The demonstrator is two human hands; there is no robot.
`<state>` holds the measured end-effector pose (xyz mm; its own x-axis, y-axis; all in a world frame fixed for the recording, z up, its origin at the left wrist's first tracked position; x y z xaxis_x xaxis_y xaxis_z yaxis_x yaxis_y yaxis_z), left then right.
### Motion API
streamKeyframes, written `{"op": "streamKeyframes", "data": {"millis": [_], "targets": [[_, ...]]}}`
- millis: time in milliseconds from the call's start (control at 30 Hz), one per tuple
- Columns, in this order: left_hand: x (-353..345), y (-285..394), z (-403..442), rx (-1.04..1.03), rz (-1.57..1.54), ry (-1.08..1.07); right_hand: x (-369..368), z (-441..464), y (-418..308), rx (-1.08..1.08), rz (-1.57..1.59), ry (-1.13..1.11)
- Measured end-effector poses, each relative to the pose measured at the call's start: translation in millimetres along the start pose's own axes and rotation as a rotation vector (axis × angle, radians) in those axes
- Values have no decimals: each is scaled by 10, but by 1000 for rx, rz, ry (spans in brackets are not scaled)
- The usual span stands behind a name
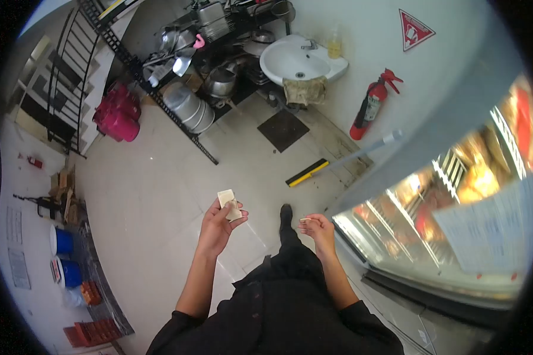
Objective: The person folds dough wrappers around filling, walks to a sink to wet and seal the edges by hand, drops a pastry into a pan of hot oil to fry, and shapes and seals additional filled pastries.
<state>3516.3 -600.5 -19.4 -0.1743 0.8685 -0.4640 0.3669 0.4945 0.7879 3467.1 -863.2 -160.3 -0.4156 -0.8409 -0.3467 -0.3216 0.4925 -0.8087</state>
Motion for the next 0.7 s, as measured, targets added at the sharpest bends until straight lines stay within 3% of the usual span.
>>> {"op": "streamKeyframes", "data": {"millis": [167, 467, 700], "targets": [[-197, 438, 1552, -14, 17, 0, -846, 1606, -380, -167, 308, -137], [-101, 1340, 3841, -44, -46, 102, -2730, 4020, -1967, 20, 209, -243], [-405, 1947, 5795, 74, 16, -53, -3121, 5889, -2019, -143, 495, -30]]}}
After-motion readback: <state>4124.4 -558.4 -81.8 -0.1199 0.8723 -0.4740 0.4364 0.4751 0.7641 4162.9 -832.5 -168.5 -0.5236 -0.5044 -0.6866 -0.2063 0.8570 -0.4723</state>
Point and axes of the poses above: each hand's wrist, its own z-axis towards the middle knuckle, its own x-axis out of the back of the hand, y = z × x, the point moved 7 cm from there along z, towards the middle knuckle, and after that the axes turned 7 degrees about y, right-handed, at the moved point
